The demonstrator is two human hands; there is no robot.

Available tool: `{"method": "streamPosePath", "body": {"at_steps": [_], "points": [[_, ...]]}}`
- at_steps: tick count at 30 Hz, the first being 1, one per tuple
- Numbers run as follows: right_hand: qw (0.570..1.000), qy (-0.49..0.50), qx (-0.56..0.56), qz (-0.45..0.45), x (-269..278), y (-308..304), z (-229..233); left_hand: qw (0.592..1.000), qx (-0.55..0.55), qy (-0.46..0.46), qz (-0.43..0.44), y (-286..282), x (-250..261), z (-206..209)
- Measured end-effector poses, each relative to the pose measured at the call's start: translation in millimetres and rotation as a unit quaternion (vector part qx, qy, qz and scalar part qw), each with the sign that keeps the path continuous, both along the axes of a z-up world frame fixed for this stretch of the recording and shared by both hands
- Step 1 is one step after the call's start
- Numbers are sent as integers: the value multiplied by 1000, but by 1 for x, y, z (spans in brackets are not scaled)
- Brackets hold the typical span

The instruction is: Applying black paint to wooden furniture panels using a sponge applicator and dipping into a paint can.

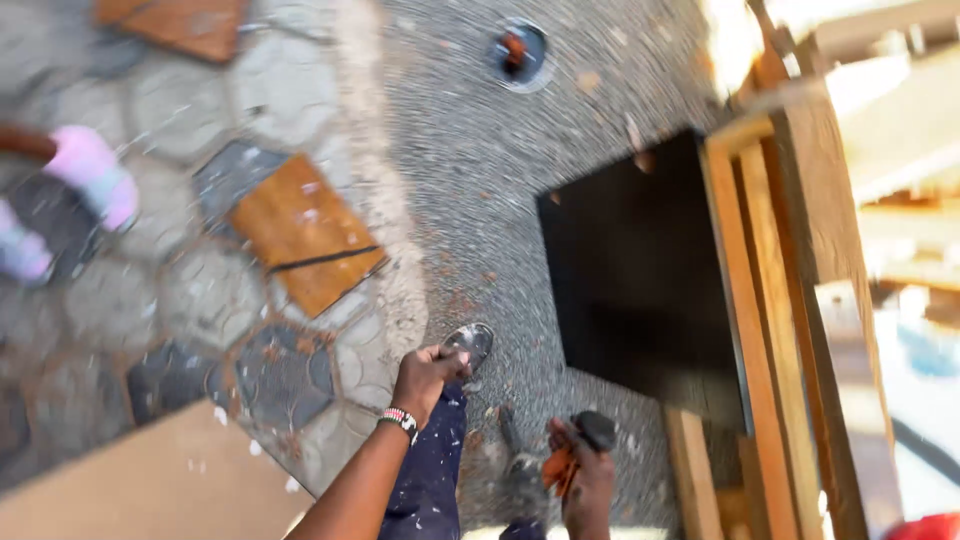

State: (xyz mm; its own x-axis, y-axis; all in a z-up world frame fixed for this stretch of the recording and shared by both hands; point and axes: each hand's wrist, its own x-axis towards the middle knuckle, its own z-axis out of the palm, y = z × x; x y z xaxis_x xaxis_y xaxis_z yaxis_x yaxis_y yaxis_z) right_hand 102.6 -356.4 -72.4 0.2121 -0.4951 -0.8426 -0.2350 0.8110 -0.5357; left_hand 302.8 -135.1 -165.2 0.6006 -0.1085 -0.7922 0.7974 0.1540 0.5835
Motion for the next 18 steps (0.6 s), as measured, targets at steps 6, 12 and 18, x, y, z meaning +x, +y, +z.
{"method": "streamPosePath", "body": {"at_steps": [6,12,18], "points": [[900,-2,-86,427,-31,-4,87,981,32,-56,184,56,-128,165],[929,-39,-54,365,-79,-18,-59,918,28,-81,388,148,-265,202],[812,-68,-33,579,-78,184,21,839,50,-161,518,286,-374,288]]}}
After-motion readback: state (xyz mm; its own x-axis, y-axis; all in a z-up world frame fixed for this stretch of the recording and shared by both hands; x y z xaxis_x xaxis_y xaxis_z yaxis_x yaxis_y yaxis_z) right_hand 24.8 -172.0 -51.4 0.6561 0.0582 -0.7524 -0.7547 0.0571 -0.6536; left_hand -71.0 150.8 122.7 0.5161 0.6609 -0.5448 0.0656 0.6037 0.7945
